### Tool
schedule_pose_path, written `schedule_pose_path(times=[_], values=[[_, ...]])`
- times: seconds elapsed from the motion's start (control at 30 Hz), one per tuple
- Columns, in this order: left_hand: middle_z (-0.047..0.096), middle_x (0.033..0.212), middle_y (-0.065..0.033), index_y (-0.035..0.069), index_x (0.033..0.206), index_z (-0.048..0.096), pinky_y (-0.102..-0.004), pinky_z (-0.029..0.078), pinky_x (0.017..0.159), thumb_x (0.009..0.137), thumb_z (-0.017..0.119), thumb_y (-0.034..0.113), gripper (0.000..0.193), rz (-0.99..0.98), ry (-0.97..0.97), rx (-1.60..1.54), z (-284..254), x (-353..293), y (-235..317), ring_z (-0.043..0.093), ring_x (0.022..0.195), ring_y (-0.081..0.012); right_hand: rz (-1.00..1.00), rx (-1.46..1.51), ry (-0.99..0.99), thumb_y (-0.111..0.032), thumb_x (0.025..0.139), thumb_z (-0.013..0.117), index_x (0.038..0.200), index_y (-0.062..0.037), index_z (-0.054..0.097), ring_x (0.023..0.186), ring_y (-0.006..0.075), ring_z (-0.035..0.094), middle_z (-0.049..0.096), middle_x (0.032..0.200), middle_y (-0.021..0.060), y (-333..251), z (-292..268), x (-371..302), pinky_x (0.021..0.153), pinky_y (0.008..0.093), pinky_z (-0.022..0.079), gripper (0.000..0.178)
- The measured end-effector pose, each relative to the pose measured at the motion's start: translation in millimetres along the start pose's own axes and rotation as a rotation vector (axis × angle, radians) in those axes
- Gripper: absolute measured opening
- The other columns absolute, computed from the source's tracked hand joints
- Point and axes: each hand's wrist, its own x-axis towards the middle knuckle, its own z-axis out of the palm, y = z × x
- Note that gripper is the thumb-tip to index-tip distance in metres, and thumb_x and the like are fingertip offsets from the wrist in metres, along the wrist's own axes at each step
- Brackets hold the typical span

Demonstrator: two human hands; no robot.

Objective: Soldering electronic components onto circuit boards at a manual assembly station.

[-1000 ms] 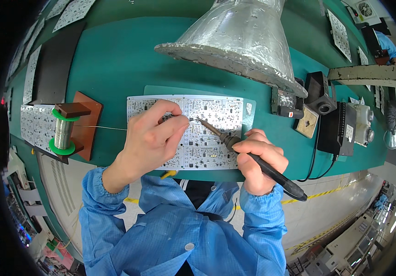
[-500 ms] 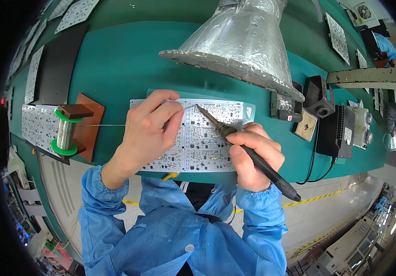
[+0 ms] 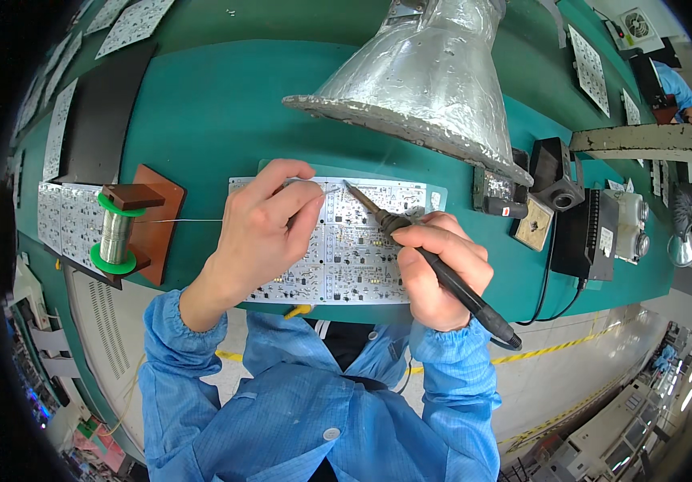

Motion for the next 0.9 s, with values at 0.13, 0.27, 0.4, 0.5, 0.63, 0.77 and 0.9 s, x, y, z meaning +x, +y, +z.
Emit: schedule_pose_path(times=[0.13, 0.27, 0.4, 0.5, 0.63, 0.77, 0.9], values=[[0.063, 0.094, -0.0085, 0.004, 0.081, 0.067, -0.0326, 0.050, 0.054, 0.077, 0.068, 0.000, 0.006, -0.020, 0.035, -0.047, -5.3, -1.7, 2.4, 0.063, 0.061, -0.0231, -0.031, 0.018, 0.045, -0.009, 0.074, 0.064, 0.087, 0.0056, 0.066, 0.058, 0.0201, 0.052, 0.057, 0.063, 0.0102, -0.1, -9.7, -6.3, 0.079, 0.0398, 0.046, 0.019], [0.063, 0.090, -0.0075, 0.005, 0.081, 0.067, -0.0327, 0.050, 0.053, 0.076, 0.069, 0.002, 0.006, -0.029, 0.121, -0.084, -13.3, -8.1, -0.3, 0.063, 0.061, -0.0240, -0.093, 0.004, 0.185, -0.017, 0.080, 0.064, 0.091, 0.0052, 0.065, 0.053, 0.0162, 0.048, 0.052, 0.053, 0.0074, 2.2, -23.2, -25.5, 0.089, 0.0437, 0.043, 0.024], [0.063, 0.087, -0.0059, 0.007, 0.081, 0.069, -0.0325, 0.049, 0.052, 0.076, 0.069, 0.004, 0.006, -0.007, 0.120, -0.093, -9.9, -5.7, 3.5, 0.063, 0.061, -0.0237, -0.077, -0.022, 0.112, -0.020, 0.081, 0.068, 0.091, 0.0053, 0.064, 0.066, 0.0220, 0.057, 0.059, 0.065, 0.0127, 0.7, -23.0, -28.2, 0.090, 0.0452, 0.043, 0.028], [0.064, 0.089, -0.0048, 0.009, 0.080, 0.069, -0.0336, 0.049, 0.052, 0.077, 0.069, 0.005, 0.004, -0.033, 0.084, 0.020, -2.1, -1.1, 4.5, 0.063, 0.061, -0.0236, -0.115, -0.063, -0.006, -0.022, 0.079, 0.072, 0.086, 0.0050, 0.066, 0.070, 0.0266, 0.060, 0.064, 0.073, 0.0144, -4.5, -11.5, -15.1, 0.082, 0.0443, 0.047, 0.029], [0.066, 0.092, -0.0038, 0.008, 0.083, 0.071, -0.0303, 0.049, 0.053, 0.078, 0.072, 0.006, 0.006, -0.015, 0.051, 0.070, 2.5, 1.5, 1.4, 0.062, 0.058, -0.0196, -0.124, -0.057, -0.076, -0.016, 0.076, 0.072, 0.085, 0.0044, 0.067, 0.067, 0.0274, 0.058, 0.064, 0.069, 0.0135, -6.6, -1.6, -3.9, 0.072, 0.0409, 0.048, 0.023], [0.063, 0.092, -0.0048, 0.010, 0.080, 0.070, -0.0363, 0.050, 0.053, 0.079, 0.068, 0.007, 0.003, -0.029, 0.039, 0.047, 4.8, 1.1, 1.0, 0.064, 0.062, -0.0246, -0.159, -0.074, -0.100, -0.013, 0.073, 0.070, 0.084, 0.0046, 0.067, 0.066, 0.0271, 0.057, 0.064, 0.069, 0.0131, -2.3, 0.9, 0.4, 0.068, 0.0394, 0.047, 0.021], [0.062, 0.092, -0.0056, 0.009, 0.080, 0.070, -0.0363, 0.050, 0.053, 0.079, 0.068, 0.007, 0.003, -0.022, 0.026, 0.059, 3.9, 1.1, 1.3, 0.064, 0.063, -0.0248, -0.156, -0.069, -0.101, -0.011, 0.072, 0.069, 0.083, 0.0047, 0.067, 0.065, 0.0270, 0.057, 0.064, 0.068, 0.0128, -3.6, 0.7, 1.2, 0.069, 0.0396, 0.047, 0.020]])
